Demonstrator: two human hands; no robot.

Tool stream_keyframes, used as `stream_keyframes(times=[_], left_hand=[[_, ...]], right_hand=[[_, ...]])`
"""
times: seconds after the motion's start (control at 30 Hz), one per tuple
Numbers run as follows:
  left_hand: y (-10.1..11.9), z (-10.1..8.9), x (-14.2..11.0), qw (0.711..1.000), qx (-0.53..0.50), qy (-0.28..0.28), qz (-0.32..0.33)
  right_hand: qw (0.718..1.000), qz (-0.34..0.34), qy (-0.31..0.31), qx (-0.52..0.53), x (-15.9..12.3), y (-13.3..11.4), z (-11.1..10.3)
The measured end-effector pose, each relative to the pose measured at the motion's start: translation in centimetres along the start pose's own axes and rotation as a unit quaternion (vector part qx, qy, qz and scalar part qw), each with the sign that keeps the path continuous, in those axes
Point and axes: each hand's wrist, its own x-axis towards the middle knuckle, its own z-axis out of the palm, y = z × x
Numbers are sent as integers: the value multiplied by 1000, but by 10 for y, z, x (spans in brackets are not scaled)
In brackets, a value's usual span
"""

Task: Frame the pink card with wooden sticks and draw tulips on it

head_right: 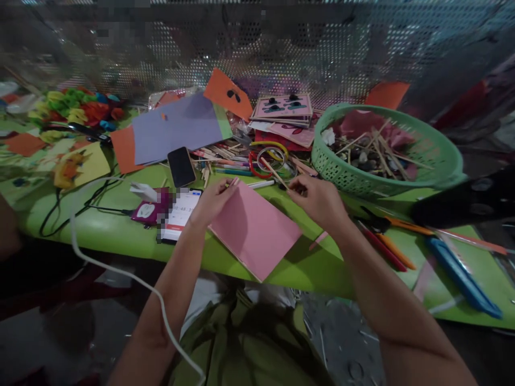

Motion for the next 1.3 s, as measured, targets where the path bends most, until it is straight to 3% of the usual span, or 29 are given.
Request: stream_keyframes(times=[0.1, 0.33, 0.6, 1.0, 1.3], left_hand=[[2, 3, -1, 999, -31, -5, -12], [7, 10, 0, 993, -113, -16, -41], [11, 9, -7, 984, -164, -18, -64], [15, 10, -11, 947, -305, -20, -98], [10, 12, -10, 943, -321, -12, -83]], right_hand=[[997, -35, 23, 59, -7, -8, -13], [991, -136, 18, 12, -19, -26, -15], [988, -153, 18, -22, -21, -28, -11], [980, -190, 21, -58, -21, -26, -10], [977, -198, 25, -71, -21, -26, -8]])
